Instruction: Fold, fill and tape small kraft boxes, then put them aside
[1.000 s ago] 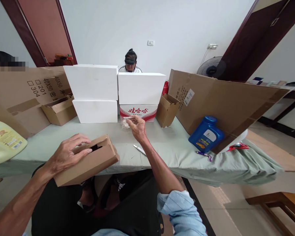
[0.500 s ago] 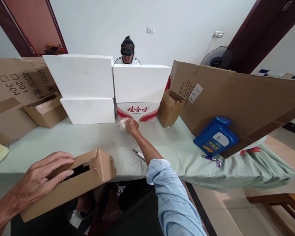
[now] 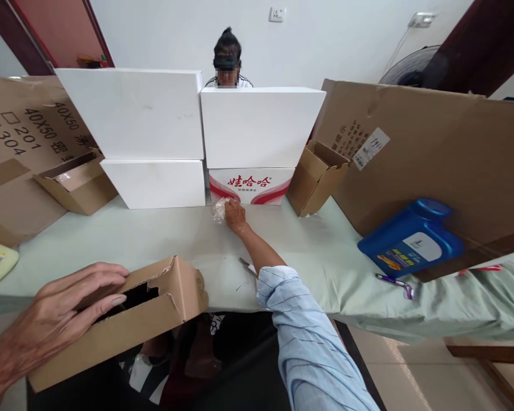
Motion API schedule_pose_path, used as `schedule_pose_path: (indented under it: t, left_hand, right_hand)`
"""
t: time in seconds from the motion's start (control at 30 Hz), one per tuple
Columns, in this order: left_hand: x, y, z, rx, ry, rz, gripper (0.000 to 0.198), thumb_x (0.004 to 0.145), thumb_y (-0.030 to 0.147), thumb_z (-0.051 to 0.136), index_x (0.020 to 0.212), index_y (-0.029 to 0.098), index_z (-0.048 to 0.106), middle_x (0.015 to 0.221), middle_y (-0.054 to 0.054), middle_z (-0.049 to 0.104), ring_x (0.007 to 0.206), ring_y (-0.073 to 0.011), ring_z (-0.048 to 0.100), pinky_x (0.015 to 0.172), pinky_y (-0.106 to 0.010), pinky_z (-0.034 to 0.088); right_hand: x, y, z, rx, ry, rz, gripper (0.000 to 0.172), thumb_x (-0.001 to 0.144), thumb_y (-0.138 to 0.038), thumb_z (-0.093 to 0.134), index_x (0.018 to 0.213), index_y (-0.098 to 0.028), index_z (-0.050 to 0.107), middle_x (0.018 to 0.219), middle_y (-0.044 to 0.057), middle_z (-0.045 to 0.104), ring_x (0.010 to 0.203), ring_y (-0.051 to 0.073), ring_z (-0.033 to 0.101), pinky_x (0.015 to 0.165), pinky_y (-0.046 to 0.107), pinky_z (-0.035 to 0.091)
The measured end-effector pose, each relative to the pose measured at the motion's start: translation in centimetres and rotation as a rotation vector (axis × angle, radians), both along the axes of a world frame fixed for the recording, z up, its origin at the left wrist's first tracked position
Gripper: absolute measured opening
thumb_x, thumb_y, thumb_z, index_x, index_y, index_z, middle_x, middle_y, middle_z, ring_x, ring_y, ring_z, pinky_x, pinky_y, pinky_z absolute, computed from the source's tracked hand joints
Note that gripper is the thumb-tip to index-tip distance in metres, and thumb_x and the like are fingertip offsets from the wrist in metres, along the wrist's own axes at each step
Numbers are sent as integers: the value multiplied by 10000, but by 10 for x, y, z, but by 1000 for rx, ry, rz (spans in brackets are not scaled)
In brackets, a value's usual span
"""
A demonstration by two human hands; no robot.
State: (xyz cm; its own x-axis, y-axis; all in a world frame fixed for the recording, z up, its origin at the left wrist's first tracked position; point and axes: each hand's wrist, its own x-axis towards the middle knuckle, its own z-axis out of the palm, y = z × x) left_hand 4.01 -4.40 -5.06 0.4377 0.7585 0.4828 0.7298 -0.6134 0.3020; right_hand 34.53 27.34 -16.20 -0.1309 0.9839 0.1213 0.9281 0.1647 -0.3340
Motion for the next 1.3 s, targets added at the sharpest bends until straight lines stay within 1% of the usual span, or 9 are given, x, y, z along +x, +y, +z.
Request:
schedule_pose_path:
  t: [0.2,0.4,0.47,0.53,0.6,0.7,0.9,1.03,1.3]
  left_hand:
    - [-10,3,10,-153,-15,-41,220,1125,254,573,1336,283,626,1282,-41,790,1091,-167,790,937,-248,612]
    - [-4,12,17,-72,-61,-112,293,1134,206,434,1024,213,705,1230,-91,804,1085,-195,784,925,-307,612]
    - [-3,15,17,-50,-7,-117,360,1132,192,392,984,210,719,1239,-95,800,1128,-206,776,941,-316,603]
    - [-5,16,17,-48,77,-62,397,1125,193,371,1011,218,751,1257,-91,797,1124,-216,772,945,-329,596]
    - [-9,13,18,-54,160,30,427,1116,206,359,1085,240,783,1251,-77,798,1066,-219,770,922,-336,590]
    - [-20,1,20,-102,253,174,416,1105,292,390,1218,288,791,1294,-53,785,1061,-238,761,894,-345,580]
    - [-41,-29,9,-273,340,333,516,1044,566,504,1432,319,738,1538,-106,658,1216,-328,732,969,-442,591]
    - [-45,-30,0,-434,372,273,608,997,667,564,1472,325,728,1658,-132,546,1374,-359,664,1071,-457,575]
    - [-43,-11,12,-502,427,101,336,950,504,634,1022,242,832,1526,-133,585,1233,-330,718,989,-399,589]
  right_hand:
    - [22,-14,35,-8,49,50,362,1007,-129,600,1307,-201,790,1220,147,801,1103,313,741,946,343,532]
    - [17,-86,84,199,179,144,342,1092,-190,481,1194,-152,806,1250,148,782,1102,259,710,954,326,526]
    - [4,-132,95,310,317,354,364,1143,-312,474,1099,-168,806,1118,115,784,987,228,699,905,326,540]
    - [-9,-183,99,379,444,703,423,1163,-465,489,1062,-196,800,1037,96,768,931,227,689,877,356,554]
    - [-19,-228,99,398,399,977,415,1116,-568,598,1204,-204,777,1130,118,764,1025,261,692,944,411,561]
    - [-24,-262,94,424,237,1073,480,1056,-537,724,1361,-168,682,1219,164,744,1104,291,655,978,428,544]
    - [-27,-252,98,340,71,1114,341,989,-258,822,1272,-181,649,1205,106,758,1070,244,661,994,377,512]
    - [-43,-251,97,241,-142,1199,535,952,-415,870,1385,-184,657,1204,115,759,1112,258,687,906,343,515]
    - [-62,-250,105,266,-461,1215,385,915,-517,891,1048,-181,757,1189,83,697,976,227,645,712,314,432]
